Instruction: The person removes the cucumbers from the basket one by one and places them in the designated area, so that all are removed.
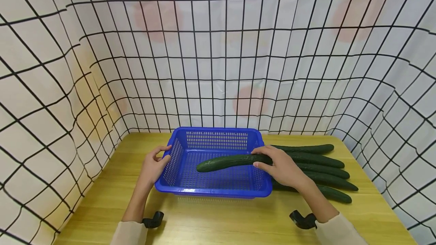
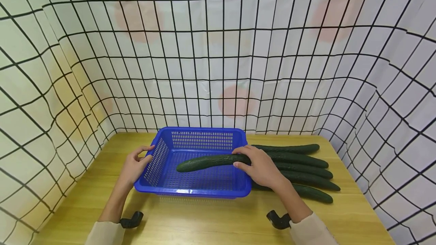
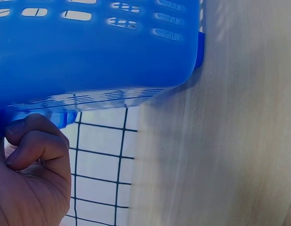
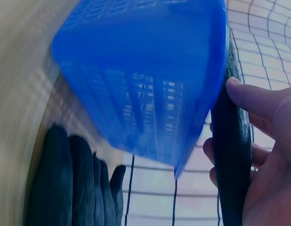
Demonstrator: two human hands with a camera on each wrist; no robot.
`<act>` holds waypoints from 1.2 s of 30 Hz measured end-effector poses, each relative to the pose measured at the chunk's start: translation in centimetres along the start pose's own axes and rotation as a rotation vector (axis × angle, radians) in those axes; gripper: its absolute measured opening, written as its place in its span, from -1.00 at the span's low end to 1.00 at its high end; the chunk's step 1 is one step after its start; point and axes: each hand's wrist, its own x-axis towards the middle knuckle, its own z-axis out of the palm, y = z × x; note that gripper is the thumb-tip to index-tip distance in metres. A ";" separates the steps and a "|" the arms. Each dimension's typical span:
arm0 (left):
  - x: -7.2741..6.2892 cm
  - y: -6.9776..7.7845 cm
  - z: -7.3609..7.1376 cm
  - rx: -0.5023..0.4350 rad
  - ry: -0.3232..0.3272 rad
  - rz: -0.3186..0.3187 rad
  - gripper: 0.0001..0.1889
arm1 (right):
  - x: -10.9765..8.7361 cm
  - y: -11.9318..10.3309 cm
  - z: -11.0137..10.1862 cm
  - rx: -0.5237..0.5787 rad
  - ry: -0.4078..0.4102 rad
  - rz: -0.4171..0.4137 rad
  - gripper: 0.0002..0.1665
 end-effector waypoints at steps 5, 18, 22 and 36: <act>-1.4 2.3 0.0 -0.010 -0.025 0.016 -0.52 | -1.6 1.5 -1.3 -0.010 0.030 0.026 -0.52; 1.1 -1.0 0.3 0.008 0.013 0.018 -0.55 | -6.0 4.5 -4.1 0.001 0.110 0.088 -0.54; 0.9 -1.3 0.2 0.014 0.007 0.022 -0.55 | -7.6 5.2 -5.1 -0.024 0.125 0.120 -0.53; -1.3 2.2 -0.6 0.017 -0.039 0.019 -0.52 | -13.1 9.4 -7.4 -0.080 0.155 0.267 -0.49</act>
